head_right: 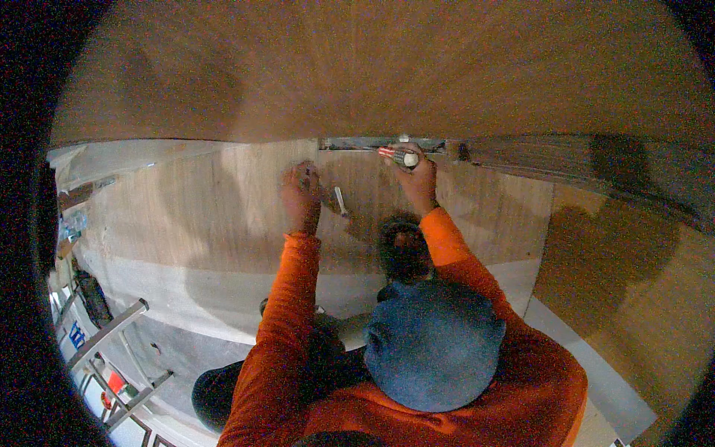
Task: The person applies finishing touches to the edge of a wood-grain wall panel, using a small block to smooth the surfaces and a screwdriver to work near a floor-level cutout.
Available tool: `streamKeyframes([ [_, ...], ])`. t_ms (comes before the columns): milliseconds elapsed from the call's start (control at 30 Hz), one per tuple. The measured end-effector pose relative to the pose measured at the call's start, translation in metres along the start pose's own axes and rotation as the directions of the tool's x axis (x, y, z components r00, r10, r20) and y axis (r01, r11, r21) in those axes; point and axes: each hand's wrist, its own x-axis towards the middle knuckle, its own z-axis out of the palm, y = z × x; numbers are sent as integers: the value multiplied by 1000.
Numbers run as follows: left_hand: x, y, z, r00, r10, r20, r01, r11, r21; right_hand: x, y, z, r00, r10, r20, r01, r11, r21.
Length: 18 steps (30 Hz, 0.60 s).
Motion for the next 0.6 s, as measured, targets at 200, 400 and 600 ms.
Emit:
streamKeyframes([
  [200, -27, 6, -6, 977, 37, 211, -45, 998, 37, 9, -1, 24, 989, 137, 48, -143, 974, 176],
  [400, -25, 20, -10, 981, 49, 189, -46, 999, -21, 13, -3, 27, 949, 288, 131, -312, 792, 525],
  [600, -1, 16, 0, 990, 84, 110, -85, 996, 2, 8, -12, 29, 905, 402, 141, -384, 627, 678],
])
